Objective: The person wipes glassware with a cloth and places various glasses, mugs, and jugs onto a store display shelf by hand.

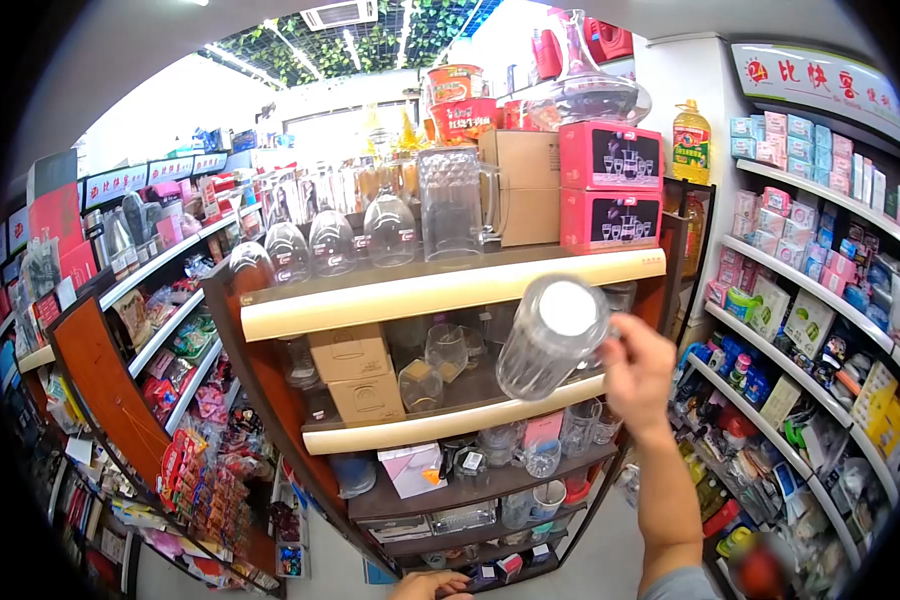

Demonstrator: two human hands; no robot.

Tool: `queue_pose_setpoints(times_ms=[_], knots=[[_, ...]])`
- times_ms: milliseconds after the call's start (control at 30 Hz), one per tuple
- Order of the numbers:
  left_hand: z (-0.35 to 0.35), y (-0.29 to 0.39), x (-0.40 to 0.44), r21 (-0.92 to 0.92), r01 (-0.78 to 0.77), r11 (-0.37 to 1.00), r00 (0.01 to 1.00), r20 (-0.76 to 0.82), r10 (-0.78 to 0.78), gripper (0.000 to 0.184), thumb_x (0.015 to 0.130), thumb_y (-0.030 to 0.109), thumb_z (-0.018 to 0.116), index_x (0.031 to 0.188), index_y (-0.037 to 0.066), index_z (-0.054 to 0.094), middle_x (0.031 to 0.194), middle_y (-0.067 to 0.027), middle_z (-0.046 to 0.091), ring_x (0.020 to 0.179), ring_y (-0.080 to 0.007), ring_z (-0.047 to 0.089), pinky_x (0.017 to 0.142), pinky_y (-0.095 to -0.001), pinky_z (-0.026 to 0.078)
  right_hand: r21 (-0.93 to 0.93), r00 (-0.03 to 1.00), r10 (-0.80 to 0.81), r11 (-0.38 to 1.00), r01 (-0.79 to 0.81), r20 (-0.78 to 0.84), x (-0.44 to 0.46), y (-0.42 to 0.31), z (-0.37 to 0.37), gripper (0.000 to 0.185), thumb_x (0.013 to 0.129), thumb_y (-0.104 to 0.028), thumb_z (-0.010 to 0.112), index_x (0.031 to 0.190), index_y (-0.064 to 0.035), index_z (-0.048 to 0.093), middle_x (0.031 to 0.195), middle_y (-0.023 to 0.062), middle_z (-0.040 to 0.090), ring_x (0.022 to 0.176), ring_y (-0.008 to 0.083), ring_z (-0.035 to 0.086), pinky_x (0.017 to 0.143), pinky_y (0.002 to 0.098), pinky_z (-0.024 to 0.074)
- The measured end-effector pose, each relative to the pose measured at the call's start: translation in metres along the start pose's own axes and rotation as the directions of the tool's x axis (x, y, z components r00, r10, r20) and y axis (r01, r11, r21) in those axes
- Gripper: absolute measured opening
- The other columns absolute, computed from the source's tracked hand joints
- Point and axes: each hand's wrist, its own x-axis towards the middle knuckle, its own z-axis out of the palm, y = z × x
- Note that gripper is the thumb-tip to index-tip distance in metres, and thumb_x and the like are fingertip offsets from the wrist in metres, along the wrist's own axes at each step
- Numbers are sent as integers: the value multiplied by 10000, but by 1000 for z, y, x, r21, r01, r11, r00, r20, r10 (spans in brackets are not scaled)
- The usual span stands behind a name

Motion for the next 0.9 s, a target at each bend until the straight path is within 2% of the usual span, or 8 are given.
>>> queue_pose_setpoints(times_ms=[100, 200, 233, 367, 500, 533, 667, 900], knots=[[-51, 37, 24, 238, -123, 963, 985, -92, 148, 365, 828, 318, 783, 1066, 48, 719, 936, -100, 737, 854, -208, 716, 741, -317, 563, 34, 988, 142, 990, -140, -58, 46, -17, -26, 123, 925, -69, 630, 976, 37, 664, 728, 47, 650, 636, 68, 566, 577, 244, 454], [-129, 156, 67, 544, -378, 749, 764, -274, 585, 196, 775, 182, 779, 924, 71, 716, 791, -111, 697, 699, -245, 681, 623, -340, 537, -56, 985, 4, 998, -14, -171, 101, -19, -30, 160, 935, -116, 641, 975, 35, 674, 714, 34, 650, 643, 60, 558, 594, 230, 445], [-150, 190, 90, 670, -485, 563, 522, -295, 801, 181, 773, 146, 773, 926, 78, 704, 777, -94, 683, 681, -250, 667, 609, -342, 525, -92, 986, 9, 995, -25, -168, 117, -23, -31, 173, 935, -130, 645, 979, 33, 680, 711, 35, 651, 640, 62, 562, 593, 231, 445], [-218, 305, 181, 892, -94, 442, 222, -414, 883, 366, 810, 304, 762, 1030, 24, 679, 855, -151, 641, 803, -288, 653, 740, -404, 520, -182, 980, -41, 983, 5, -195, 159, -7, -13, 235, 901, -218, 674, 950, 9, 708, 690, 154, 673, 584, 198, 637, 589, 329, 491], [-250, 348, 247, 880, 194, 434, 382, -475, 793, 491, 789, 454, 758, 1056, 47, 697, 970, -163, 670, 927, -313, 657, 810, -425, 529, -337, 989, -52, 941, 2, -140, 169, 2, 8, 230, 896, -241, 670, 920, -17, 714, 763, 207, 686, 699, 358, 689, 651, 415, 533], [-254, 350, 258, 880, 280, 385, 451, -474, 756, 531, 770, 498, 764, 1067, 61, 708, 1013, -164, 676, 957, -319, 657, 831, -427, 532, -353, 983, -99, 935, 39, -153, 169, 13, 15, 234, 903, -241, 686, 913, -7, 702, 665, 137, 650, 570, 208, 621, 575, 335, 480], [-264, 359, 269, 875, 302, 378, 631, -480, 609, 590, 731, 520, 788, 1127, 90, 711, 1073, -175, 688, 1010, -326, 658, 872, -427, 529, -353, 991, -32, 936, -16, -131, 168, 18, 25, 204, 888, -221, 656, 914, -28, 715, 768, 209, 685, 754, 395, 681, 709, 455, 536], [-292, 344, 267, 886, 120, 448, 684, -401, 610, 586, 724, 418, 809, 1200, 98, 691, 1126, -185, 693, 1050, -356, 656, 938, -423, 509, -409, 996, -28, 912, -9, -85, 164, 38, 35, 244, 896, -229, 681, 918, 13, 702, 736, 193, 673, 676, 331, 675, 629, 390, 512]])
